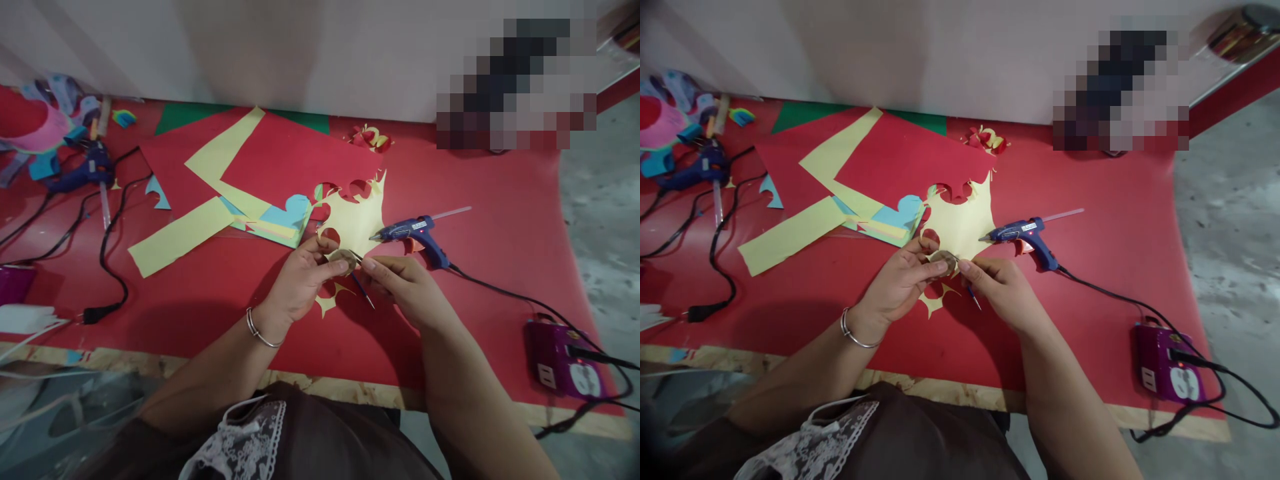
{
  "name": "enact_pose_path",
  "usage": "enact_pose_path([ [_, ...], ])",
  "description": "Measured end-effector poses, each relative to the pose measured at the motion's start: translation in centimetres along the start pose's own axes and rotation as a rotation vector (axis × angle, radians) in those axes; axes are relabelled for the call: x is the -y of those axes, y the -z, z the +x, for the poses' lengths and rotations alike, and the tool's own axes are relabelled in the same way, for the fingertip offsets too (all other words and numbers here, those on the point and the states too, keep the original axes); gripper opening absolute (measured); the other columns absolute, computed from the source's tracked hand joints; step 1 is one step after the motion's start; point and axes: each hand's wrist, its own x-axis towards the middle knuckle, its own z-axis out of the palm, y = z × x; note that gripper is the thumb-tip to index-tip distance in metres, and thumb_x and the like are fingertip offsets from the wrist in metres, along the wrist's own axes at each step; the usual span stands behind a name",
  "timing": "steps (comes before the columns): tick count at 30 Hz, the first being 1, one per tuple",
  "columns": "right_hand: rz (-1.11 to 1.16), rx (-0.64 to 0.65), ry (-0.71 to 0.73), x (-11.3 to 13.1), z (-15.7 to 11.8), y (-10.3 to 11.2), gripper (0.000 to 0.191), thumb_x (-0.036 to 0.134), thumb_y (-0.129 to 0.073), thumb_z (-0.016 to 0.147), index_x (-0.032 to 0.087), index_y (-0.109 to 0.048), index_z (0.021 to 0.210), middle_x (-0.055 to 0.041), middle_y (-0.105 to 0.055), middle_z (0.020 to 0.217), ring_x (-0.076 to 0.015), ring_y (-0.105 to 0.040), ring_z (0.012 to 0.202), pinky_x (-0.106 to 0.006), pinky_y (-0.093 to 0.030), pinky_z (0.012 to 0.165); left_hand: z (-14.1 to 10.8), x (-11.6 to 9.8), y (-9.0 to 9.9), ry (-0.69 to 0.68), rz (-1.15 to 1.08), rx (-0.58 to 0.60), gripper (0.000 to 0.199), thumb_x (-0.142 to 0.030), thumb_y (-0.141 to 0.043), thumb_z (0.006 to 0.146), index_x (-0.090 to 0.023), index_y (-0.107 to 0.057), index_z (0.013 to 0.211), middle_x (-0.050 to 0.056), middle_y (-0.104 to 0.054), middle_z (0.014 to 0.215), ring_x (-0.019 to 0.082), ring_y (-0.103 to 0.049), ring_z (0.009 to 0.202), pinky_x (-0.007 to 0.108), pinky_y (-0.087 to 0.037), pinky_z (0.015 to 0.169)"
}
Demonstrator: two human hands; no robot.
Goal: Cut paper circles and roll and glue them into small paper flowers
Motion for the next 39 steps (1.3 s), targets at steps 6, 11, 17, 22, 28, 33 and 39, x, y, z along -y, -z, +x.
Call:
enact_pose_path([
  [6,-0.001,-0.008,0.009,-0.1,0.0,-0.1,0.059,0.072,-0.068,0.094,0.017,-0.065,0.072,0.0052,-0.037,0.059,-0.0092,-0.028,0.055,-0.029,-0.020,0.052,0.0,0.4,0.0,-0.018,-0.013,0.010,0.041,-0.019,-0.095,0.068,-0.017,-0.063,0.094,-0.003,-0.074,0.084,0.011,-0.070,0.081,0.028,-0.053,0.088],
  [11,0.007,-0.022,0.002,0.2,0.0,-0.2,0.060,0.074,-0.069,0.093,0.018,-0.065,0.071,0.0051,-0.036,0.058,-0.0095,-0.027,0.055,-0.030,-0.019,0.051,0.0,0.8,-0.1,-0.031,-0.011,-0.004,0.040,-0.020,-0.095,0.069,-0.017,-0.064,0.095,-0.003,-0.073,0.085,0.010,-0.069,0.082,0.026,-0.053,0.087],
  [17,0.003,-0.011,0.006,0.3,-0.1,-0.1,0.061,0.074,-0.069,0.092,0.018,-0.065,0.071,0.0051,-0.037,0.058,-0.0091,-0.026,0.055,-0.030,-0.017,0.052,-0.2,0.9,-0.4,-0.002,-0.050,-0.002,0.041,-0.018,-0.095,0.068,-0.020,-0.061,0.092,-0.003,-0.075,0.088,0.010,-0.071,0.086,0.025,-0.054,0.088],
  [22,-0.016,-0.012,0.025,0.2,-0.1,0.0,0.060,0.073,-0.069,0.093,0.017,-0.065,0.071,0.0052,-0.036,0.059,-0.0088,-0.025,0.056,-0.030,-0.017,0.052,-0.2,0.9,-0.4,-0.013,-0.045,0.000,0.040,-0.018,-0.095,0.069,-0.019,-0.062,0.092,-0.003,-0.073,0.084,0.010,-0.070,0.084,0.026,-0.054,0.088],
  [28,-0.032,-0.023,0.049,0.4,-0.1,0.1,0.060,0.072,-0.070,0.094,0.018,-0.062,0.067,0.0062,-0.031,0.057,-0.0083,-0.024,0.054,-0.030,-0.015,0.051,-0.2,0.8,-0.4,-0.048,-0.060,-0.027,0.043,-0.018,-0.095,0.069,-0.018,-0.064,0.098,-0.001,-0.077,0.090,0.013,-0.074,0.087,0.030,-0.057,0.091],
  [33,-0.043,-0.025,0.090,0.7,-0.1,0.1,0.060,0.070,-0.068,0.095,0.019,-0.060,0.066,0.0062,-0.031,0.057,-0.0087,-0.024,0.054,-0.030,-0.017,0.051,-0.2,0.8,-0.5,-0.082,-0.052,-0.015,0.043,-0.018,-0.096,0.070,-0.019,-0.062,0.098,-0.002,-0.078,0.090,0.012,-0.076,0.088,0.029,-0.059,0.091],
  [39,-0.074,-0.045,0.126,0.9,-0.2,0.2,0.059,0.069,-0.069,0.095,0.019,-0.059,0.065,0.0056,-0.032,0.060,-0.0096,-0.025,0.056,-0.030,-0.019,0.053,-0.2,0.7,-0.2,-0.158,0.016,0.044,0.041,-0.019,-0.093,0.074,-0.021,-0.059,0.096,-0.003,-0.076,0.089,0.013,-0.076,0.087,0.029,-0.061,0.090],
])
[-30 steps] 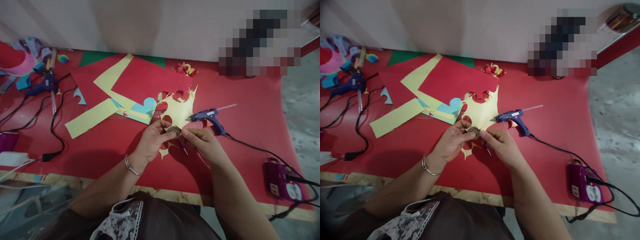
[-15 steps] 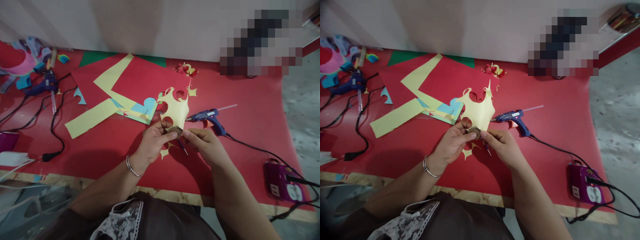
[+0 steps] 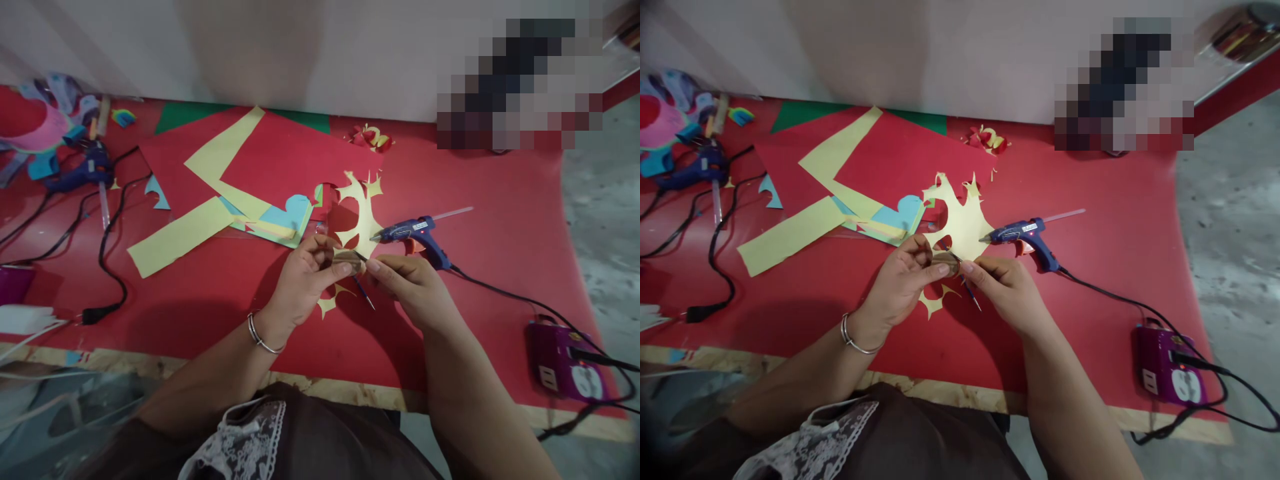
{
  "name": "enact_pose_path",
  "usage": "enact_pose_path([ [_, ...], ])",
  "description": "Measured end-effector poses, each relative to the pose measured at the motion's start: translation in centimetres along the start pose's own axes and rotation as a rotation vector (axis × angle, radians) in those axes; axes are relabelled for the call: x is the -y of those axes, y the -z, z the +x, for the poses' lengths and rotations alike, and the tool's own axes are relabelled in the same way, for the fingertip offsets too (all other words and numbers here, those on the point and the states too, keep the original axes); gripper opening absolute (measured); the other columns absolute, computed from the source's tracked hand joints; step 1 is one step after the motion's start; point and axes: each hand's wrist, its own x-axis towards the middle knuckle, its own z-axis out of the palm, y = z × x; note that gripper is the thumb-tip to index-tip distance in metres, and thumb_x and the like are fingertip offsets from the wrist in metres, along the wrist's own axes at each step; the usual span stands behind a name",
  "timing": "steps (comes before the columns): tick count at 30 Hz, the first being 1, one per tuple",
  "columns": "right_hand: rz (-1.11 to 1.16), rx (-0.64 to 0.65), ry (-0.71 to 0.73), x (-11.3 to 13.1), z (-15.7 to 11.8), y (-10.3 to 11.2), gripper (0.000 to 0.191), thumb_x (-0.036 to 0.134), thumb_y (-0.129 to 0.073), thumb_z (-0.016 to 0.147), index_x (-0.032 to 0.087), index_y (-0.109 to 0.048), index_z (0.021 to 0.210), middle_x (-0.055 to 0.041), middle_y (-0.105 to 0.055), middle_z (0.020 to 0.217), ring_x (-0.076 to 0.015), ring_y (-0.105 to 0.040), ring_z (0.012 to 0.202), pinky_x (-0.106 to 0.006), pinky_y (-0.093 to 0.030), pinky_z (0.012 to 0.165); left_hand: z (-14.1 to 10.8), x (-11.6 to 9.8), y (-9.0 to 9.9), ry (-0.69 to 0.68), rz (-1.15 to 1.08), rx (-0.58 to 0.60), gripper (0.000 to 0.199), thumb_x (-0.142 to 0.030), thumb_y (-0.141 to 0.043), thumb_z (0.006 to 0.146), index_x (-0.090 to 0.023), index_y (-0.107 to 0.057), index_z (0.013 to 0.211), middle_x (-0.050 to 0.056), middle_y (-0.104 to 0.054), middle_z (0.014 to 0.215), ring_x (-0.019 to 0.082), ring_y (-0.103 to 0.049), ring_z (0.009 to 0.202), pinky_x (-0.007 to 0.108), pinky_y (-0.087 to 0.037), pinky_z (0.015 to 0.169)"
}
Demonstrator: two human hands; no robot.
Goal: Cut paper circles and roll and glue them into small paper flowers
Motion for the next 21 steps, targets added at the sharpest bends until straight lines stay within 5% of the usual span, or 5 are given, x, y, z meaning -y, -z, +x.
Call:
enact_pose_path([
  [21,-0.291,0.004,0.091,0.4,-0.3,0.5,0.062,0.070,-0.059,0.100,0.021,-0.050,0.064,0.0021,-0.041,0.061,-0.0115,-0.035,0.059,-0.031,-0.025,0.055,-0.1,-1.8,0.0,0.020,0.277,-0.016,0.052,-0.018,-0.087,0.074,-0.024,-0.052,0.111,-0.006,-0.066,0.079,0.013,-0.068,0.073,0.027,-0.051,0.070],
])
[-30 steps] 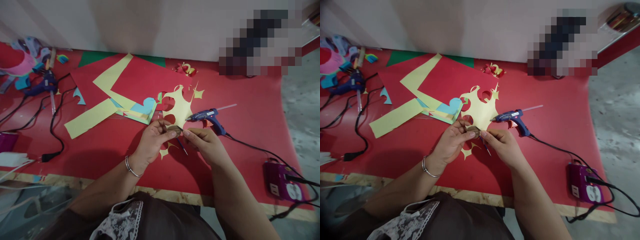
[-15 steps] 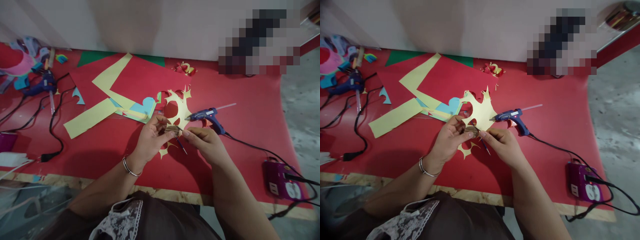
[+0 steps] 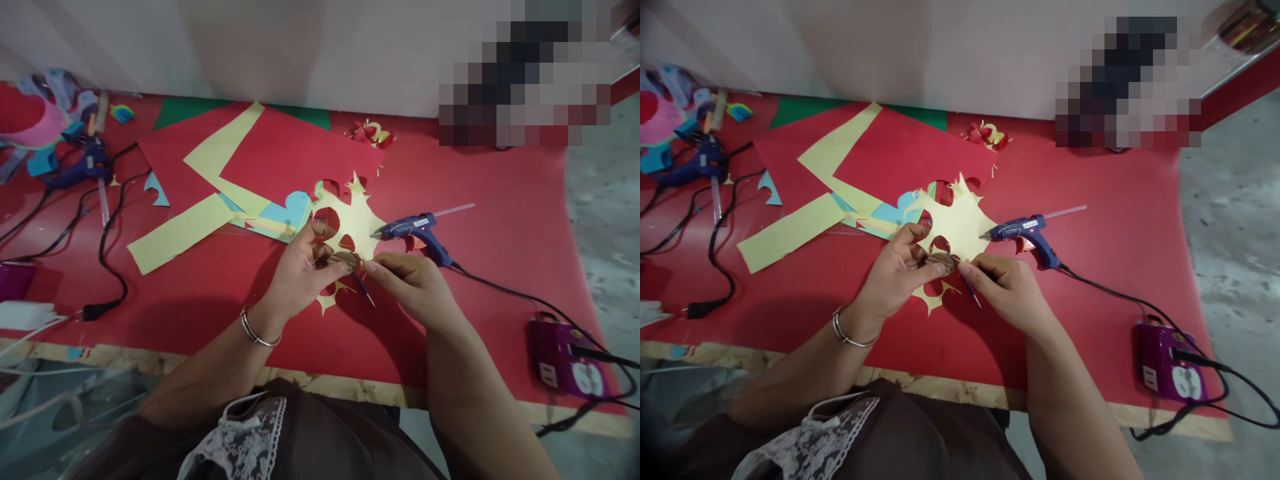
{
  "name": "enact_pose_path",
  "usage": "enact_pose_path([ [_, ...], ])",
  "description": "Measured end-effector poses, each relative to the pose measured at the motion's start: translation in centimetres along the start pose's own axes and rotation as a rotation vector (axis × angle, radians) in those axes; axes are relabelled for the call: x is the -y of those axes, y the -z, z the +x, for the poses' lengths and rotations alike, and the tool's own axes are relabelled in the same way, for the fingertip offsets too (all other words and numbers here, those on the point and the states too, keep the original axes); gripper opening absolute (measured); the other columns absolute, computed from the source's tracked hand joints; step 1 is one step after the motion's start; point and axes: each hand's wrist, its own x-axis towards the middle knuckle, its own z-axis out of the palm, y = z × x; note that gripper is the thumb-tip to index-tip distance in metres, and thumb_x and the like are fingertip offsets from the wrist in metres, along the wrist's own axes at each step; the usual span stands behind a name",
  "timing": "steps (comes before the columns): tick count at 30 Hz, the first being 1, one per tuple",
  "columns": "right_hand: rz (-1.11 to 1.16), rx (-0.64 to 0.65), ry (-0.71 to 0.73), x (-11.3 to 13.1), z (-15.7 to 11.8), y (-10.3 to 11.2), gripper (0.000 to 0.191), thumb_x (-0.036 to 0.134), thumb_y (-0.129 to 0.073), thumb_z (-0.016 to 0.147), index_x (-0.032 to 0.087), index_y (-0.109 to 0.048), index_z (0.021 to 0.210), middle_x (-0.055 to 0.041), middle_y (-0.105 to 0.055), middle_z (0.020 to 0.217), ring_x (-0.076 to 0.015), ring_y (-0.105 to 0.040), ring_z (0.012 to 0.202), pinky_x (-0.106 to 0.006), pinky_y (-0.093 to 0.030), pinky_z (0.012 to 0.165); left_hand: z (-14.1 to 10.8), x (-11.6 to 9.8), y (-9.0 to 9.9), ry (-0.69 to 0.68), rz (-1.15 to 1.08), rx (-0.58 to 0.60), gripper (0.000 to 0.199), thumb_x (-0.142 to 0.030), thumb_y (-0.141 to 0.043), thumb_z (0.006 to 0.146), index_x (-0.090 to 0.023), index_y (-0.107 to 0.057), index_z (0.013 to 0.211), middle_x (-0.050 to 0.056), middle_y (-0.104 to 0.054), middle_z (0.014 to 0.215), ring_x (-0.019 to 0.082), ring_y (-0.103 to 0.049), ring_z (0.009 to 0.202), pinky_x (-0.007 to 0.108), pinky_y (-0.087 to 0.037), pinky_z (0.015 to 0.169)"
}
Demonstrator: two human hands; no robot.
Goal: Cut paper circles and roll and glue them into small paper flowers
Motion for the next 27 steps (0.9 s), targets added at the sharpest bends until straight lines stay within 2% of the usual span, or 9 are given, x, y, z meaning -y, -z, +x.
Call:
enact_pose_path([
  [3,-0.027,0.020,-0.005,-0.1,-0.1,0.0,0.059,0.068,-0.059,0.101,0.020,-0.059,0.068,0.0006,-0.048,0.061,-0.0124,-0.040,0.060,-0.031,-0.028,0.056,0.0,-0.4,0.0,0.040,0.003,0.057,0.051,-0.019,-0.087,0.074,-0.024,-0.048,0.107,-0.004,-0.069,0.082,0.012,-0.066,0.067,0.027,-0.048,0.063],
  [8,-0.049,0.037,0.007,-0.1,-0.2,0.1,0.056,0.065,-0.060,0.102,0.018,-0.067,0.072,-0.0002,-0.054,0.062,-0.0120,-0.042,0.060,-0.030,-0.031,0.057,-0.1,-0.8,0.1,0.048,-0.007,0.104,0.048,-0.018,-0.085,0.073,-0.024,-0.045,0.100,-0.002,-0.072,0.084,0.011,-0.065,0.066,0.026,-0.048,0.061],
  [16,-0.053,0.058,0.010,0.0,-0.2,0.1,0.057,0.066,-0.059,0.102,0.018,-0.070,0.075,0.0001,-0.053,0.062,-0.0122,-0.041,0.060,-0.030,-0.031,0.055,0.3,-0.9,0.5,0.015,0.002,0.162,0.046,-0.011,-0.086,0.070,-0.023,-0.050,0.094,-0.002,-0.070,0.080,0.015,-0.068,0.073,0.026,-0.050,0.063],
  [24,-0.050,0.072,0.010,0.1,-0.2,0.1,0.057,0.068,-0.058,0.102,0.019,-0.069,0.075,0.0004,-0.050,0.062,-0.0125,-0.040,0.060,-0.030,-0.030,0.055,0.3,-1.3,0.4,0.053,0.019,0.157,0.049,-0.013,-0.089,0.067,-0.023,-0.047,0.088,-0.002,-0.068,0.079,0.013,-0.065,0.069,0.025,-0.048,0.060],
  [27,-0.054,0.081,0.009,0.2,-0.2,0.0,0.059,0.070,-0.057,0.102,0.019,-0.065,0.073,0.0005,-0.049,0.062,-0.0124,-0.039,0.060,-0.031,-0.029,0.055,0.4,-1.2,0.6,0.061,0.048,0.183,0.049,-0.011,-0.088,0.067,-0.024,-0.049,0.092,-0.002,-0.068,0.081,0.011,-0.061,0.063,0.025,-0.043,0.054],
])
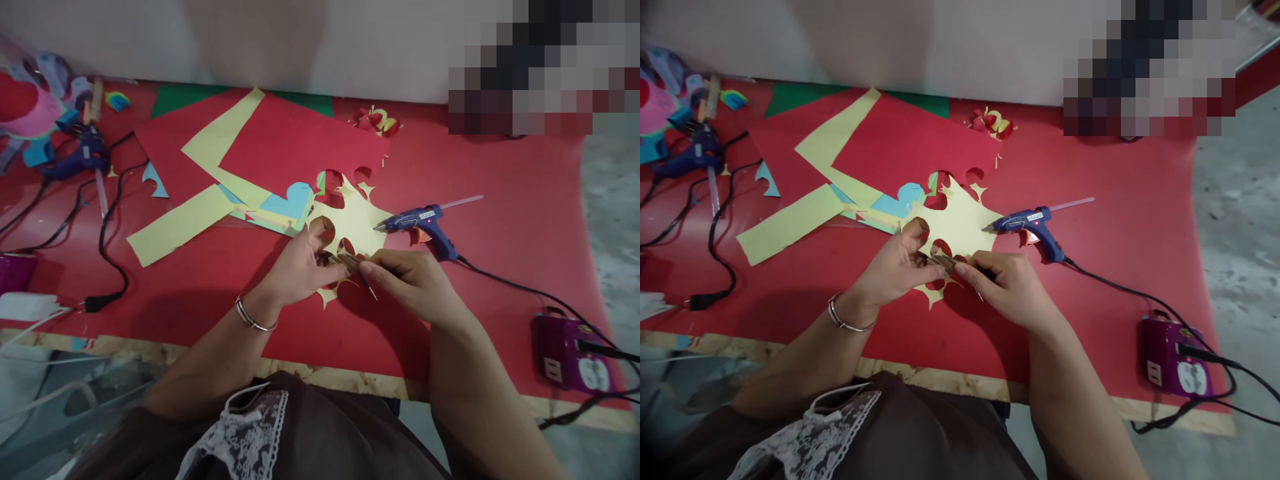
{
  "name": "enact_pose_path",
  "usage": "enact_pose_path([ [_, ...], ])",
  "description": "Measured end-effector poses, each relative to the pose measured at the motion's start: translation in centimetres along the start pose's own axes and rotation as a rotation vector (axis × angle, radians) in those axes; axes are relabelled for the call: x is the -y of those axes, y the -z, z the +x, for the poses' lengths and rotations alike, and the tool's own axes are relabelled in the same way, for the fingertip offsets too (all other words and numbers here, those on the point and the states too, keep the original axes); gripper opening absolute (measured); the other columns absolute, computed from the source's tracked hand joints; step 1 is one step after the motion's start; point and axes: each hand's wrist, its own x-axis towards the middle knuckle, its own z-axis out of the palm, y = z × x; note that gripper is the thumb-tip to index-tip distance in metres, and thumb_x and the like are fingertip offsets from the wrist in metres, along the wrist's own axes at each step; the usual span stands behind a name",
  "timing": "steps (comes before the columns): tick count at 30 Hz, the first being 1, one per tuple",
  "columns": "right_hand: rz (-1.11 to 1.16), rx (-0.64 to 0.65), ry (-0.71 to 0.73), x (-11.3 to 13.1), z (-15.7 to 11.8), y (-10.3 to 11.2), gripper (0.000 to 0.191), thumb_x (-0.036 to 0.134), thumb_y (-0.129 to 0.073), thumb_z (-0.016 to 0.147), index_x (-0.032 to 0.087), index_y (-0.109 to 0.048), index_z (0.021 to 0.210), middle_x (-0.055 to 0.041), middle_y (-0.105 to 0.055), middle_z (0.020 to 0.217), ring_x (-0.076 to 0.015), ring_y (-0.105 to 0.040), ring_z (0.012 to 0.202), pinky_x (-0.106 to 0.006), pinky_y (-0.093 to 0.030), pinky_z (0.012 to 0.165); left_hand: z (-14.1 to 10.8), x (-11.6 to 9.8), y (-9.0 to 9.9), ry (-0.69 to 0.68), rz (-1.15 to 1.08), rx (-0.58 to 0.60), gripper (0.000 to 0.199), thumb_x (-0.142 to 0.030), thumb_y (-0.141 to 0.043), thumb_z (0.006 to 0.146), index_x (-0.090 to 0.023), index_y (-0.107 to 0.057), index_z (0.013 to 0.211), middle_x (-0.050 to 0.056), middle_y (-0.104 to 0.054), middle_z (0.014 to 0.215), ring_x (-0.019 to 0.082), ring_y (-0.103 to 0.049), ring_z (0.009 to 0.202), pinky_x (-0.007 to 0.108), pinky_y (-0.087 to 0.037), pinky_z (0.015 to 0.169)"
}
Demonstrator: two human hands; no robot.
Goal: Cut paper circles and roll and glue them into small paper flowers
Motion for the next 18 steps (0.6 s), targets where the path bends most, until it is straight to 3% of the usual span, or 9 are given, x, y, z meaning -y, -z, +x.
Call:
enact_pose_path([
  [6,-0.006,0.010,0.016,0.03,-0.04,0.05,0.058,0.068,-0.058,0.102,0.020,-0.062,0.071,0.0014,-0.046,0.061,-0.0120,-0.038,0.059,-0.031,-0.027,0.055,0.02,0.70,0.69,-0.015,0.121,0.025,0.046,-0.011,-0.082,0.073,-0.024,-0.051,0.103,-0.001,-0.071,0.079,0.012,-0.061,0.060,0.025,-0.040,0.051],
  [18,-0.042,0.013,0.022,-0.15,0.03,0.07,0.059,0.069,-0.057,0.102,0.020,-0.062,0.071,0.0015,-0.045,0.062,-0.0122,-0.037,0.060,-0.031,-0.027,0.056,0.07,0.24,0.76,-0.007,0.082,0.042,0.047,-0.006,-0.079,0.068,-0.022,-0.052,0.104,0.001,-0.072,0.079,0.016,-0.068,0.068,0.026,-0.048,0.056],
])
